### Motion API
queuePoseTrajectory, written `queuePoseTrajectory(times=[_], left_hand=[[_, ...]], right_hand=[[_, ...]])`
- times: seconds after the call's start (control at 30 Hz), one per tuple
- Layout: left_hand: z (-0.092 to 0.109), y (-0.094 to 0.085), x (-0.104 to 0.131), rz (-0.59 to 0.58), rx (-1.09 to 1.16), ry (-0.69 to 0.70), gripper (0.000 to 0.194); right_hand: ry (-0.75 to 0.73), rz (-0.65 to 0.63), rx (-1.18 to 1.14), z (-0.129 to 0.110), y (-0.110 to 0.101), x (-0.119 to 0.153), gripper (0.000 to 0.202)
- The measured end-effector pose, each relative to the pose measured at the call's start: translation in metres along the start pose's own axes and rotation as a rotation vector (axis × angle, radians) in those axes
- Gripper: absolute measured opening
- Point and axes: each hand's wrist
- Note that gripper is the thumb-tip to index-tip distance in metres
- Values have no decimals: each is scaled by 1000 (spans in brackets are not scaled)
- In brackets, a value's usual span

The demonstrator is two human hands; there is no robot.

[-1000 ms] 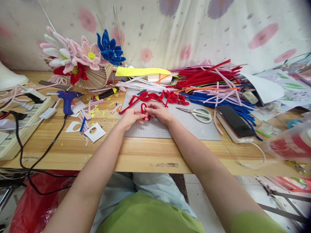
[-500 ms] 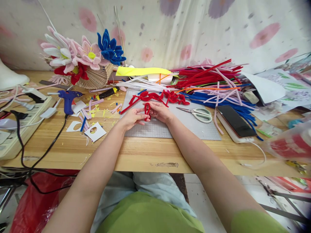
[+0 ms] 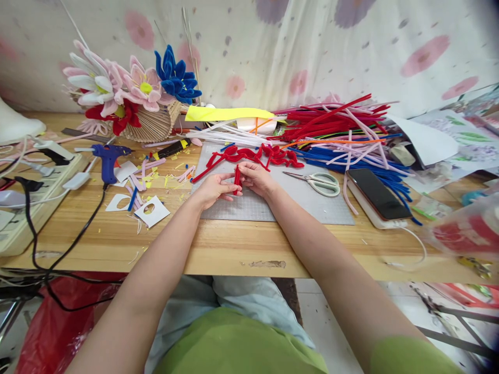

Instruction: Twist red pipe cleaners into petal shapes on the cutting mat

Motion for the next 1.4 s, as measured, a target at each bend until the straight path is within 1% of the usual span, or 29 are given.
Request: queuePoseTrajectory(times=[0.17,0.4,0.53,0.63,0.73,0.8,0.87,0.93,0.97,1.03,1.1,1.2,1.3,1.4], left_hand=[[1,2,2,11,-32,-3,62],[-1,5,1,50,-101,40,84],[-1,5,1,75,-111,68,86],[-2,0,-2,176,-171,96,80],[-3,-10,-4,338,-378,168,67],[-3,-19,-5,487,-586,246,51],[-3,-26,-4,665,-795,290,32],[-3,-33,-4,817,-958,286,21],[-3,-36,-4,867,-1015,277,19],[-6,-41,-5,907,-1089,260,20],[-9,-45,-8,883,-1131,241,16],[-12,-47,-10,843,-1162,203,2],[-10,-46,-10,871,-1139,212,8],[-6,-44,-8,926,-1086,264,15]], right_hand=[[-3,30,35,0,1,0,38],[-55,162,57,0,1,-2,25],[-77,183,54,0,2,-2,22],[-113,180,126,0,3,-3,24],[-157,225,333,2,1,-4,20],[-165,269,498,4,-1,-6,16],[-167,306,620,6,-4,-7,13],[-170,349,664,8,-7,-9,19],[-172,375,663,9,-8,-9,23],[-178,418,655,10,-9,-10,26],[-191,432,676,11,-9,-10,23],[-239,417,745,13,-7,-8,22],[-292,401,824,14,-7,-7,23],[-314,426,917,12,-7,-4,25]])
Point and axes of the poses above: each hand's wrist, its own x-axis away from the middle knuckle, its own y-axis out of the palm, z = x × y, and after that the axes turned 2 degrees about -x, right-handed
